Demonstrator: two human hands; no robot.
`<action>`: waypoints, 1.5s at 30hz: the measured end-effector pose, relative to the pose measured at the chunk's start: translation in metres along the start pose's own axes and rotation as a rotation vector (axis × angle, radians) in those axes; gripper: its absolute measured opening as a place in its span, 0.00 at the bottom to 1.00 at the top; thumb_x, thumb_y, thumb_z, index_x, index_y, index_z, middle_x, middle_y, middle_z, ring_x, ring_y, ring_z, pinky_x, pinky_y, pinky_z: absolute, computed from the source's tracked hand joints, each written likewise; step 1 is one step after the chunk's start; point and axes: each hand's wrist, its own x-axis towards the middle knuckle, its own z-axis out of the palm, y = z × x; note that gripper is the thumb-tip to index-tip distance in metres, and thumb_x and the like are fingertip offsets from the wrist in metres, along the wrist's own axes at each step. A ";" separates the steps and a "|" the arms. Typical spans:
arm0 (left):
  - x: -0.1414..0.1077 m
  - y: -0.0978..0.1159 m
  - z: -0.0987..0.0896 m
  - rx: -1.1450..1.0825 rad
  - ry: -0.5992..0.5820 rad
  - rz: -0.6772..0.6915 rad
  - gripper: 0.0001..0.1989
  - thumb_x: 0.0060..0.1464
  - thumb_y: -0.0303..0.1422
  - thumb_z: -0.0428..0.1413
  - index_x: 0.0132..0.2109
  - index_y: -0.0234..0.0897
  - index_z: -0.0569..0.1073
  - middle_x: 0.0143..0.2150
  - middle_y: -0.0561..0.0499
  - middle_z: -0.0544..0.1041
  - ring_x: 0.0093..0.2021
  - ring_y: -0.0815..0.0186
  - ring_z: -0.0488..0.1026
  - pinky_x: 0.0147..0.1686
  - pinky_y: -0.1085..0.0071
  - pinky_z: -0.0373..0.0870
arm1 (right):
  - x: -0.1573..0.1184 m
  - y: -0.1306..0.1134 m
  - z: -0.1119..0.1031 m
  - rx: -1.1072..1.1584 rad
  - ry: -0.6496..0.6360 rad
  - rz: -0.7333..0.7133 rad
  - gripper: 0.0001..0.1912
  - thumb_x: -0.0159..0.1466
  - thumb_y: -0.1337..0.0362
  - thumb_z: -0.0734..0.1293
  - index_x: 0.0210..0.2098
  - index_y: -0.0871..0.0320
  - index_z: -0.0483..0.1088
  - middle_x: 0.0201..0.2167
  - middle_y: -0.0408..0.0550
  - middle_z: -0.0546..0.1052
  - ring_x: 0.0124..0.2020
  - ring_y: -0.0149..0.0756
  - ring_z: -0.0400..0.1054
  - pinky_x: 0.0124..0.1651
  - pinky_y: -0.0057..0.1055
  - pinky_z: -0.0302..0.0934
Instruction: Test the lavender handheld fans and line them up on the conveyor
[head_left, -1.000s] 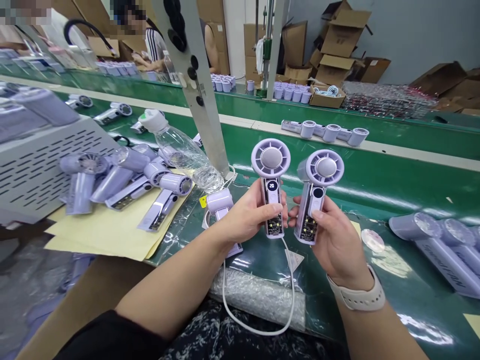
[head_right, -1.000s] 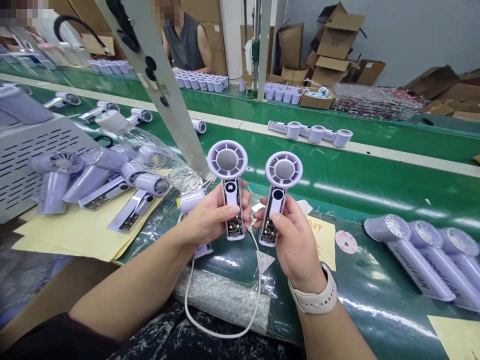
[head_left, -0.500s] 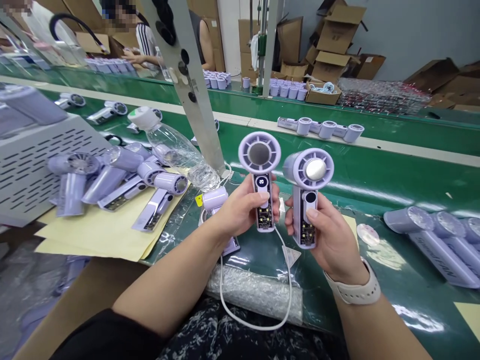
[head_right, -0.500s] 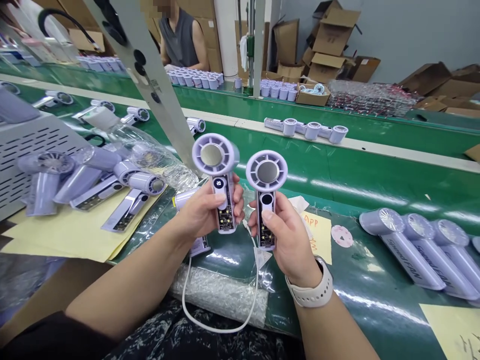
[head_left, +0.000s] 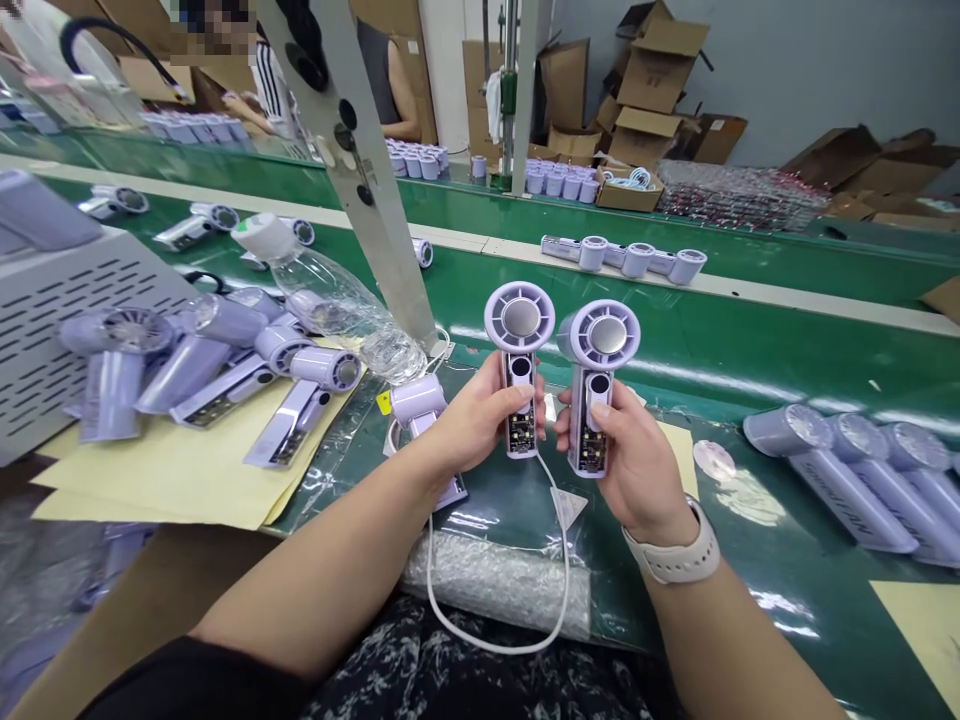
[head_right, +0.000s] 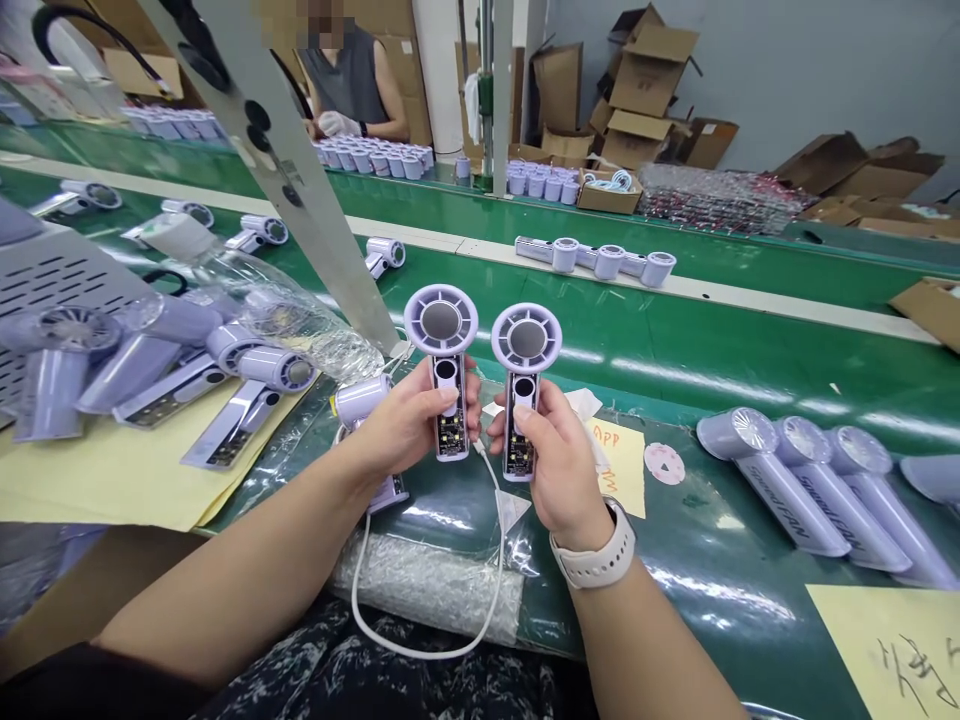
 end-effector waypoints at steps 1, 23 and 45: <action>0.000 0.001 0.000 -0.006 0.008 0.001 0.18 0.51 0.37 0.65 0.43 0.39 0.66 0.33 0.55 0.72 0.28 0.67 0.72 0.28 0.67 0.72 | 0.000 0.000 0.001 0.009 -0.005 -0.008 0.13 0.60 0.56 0.74 0.41 0.56 0.74 0.40 0.49 0.78 0.32 0.37 0.72 0.31 0.36 0.71; -0.020 0.003 0.002 0.003 0.040 0.148 0.19 0.62 0.49 0.58 0.49 0.44 0.63 0.40 0.50 0.82 0.33 0.61 0.81 0.30 0.67 0.77 | -0.015 -0.014 0.006 0.180 -0.118 0.000 0.13 0.68 0.51 0.71 0.45 0.51 0.83 0.45 0.47 0.85 0.41 0.40 0.81 0.44 0.35 0.78; -0.011 0.010 0.003 -0.307 0.006 -0.104 0.16 0.52 0.37 0.66 0.45 0.33 0.74 0.39 0.45 0.82 0.38 0.60 0.80 0.42 0.65 0.78 | -0.012 -0.021 0.009 0.294 0.067 -0.034 0.10 0.62 0.53 0.68 0.37 0.51 0.73 0.33 0.46 0.73 0.33 0.40 0.69 0.26 0.32 0.66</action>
